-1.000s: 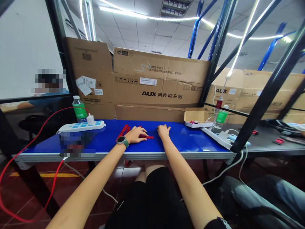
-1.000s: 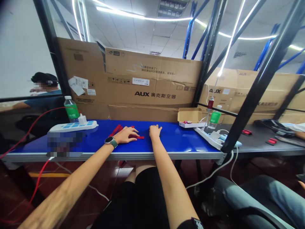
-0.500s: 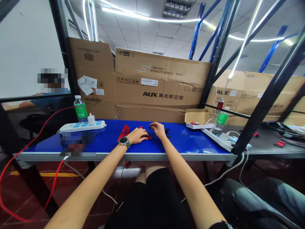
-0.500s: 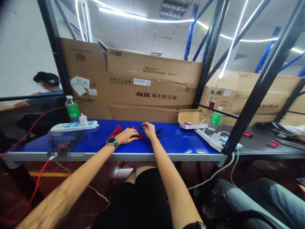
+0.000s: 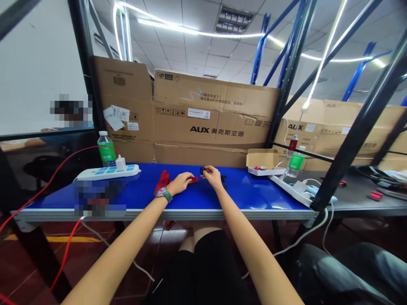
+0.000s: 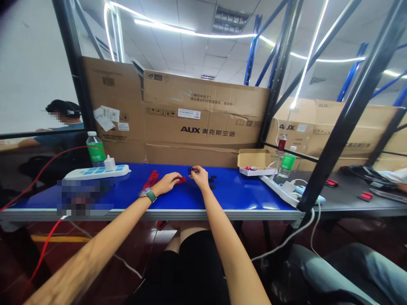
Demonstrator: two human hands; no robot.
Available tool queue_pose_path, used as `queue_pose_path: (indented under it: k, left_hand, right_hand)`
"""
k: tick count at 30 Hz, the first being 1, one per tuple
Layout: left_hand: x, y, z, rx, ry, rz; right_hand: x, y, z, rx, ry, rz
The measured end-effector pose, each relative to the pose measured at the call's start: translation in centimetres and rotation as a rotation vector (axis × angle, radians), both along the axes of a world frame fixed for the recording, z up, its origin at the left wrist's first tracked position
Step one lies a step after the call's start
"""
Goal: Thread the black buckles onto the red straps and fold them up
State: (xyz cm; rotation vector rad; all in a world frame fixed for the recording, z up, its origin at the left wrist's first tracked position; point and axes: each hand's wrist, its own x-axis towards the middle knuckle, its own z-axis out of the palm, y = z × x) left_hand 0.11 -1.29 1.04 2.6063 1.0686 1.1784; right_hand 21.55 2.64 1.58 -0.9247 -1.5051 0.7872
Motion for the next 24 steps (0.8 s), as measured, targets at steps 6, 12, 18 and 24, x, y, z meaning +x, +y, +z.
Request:
queue_pose_path:
  k: [6,12,18,24]
  left_hand:
    - [-0.3,0.1,0.6,0.000,-0.115,0.053]
    - [-0.2,-0.6,1.0,-0.112,-0.135,0.020]
    - [-0.2,-1.0,1.1,-0.198,-0.114,-0.030]
    - [-0.3,-0.6,0.7,-0.217,-0.096,-0.074]
  right_hand:
    - [-0.3,-1.2,0.2,-0.166,0.119,0.414]
    - [-0.4,-1.1,0.1,-0.125,0.166,0.484]
    - [-0.7,-1.0,-0.1,-0.136,0.064,0.511]
    - [-0.6,-1.3,-0.1,-0.148,-0.003,0.544]
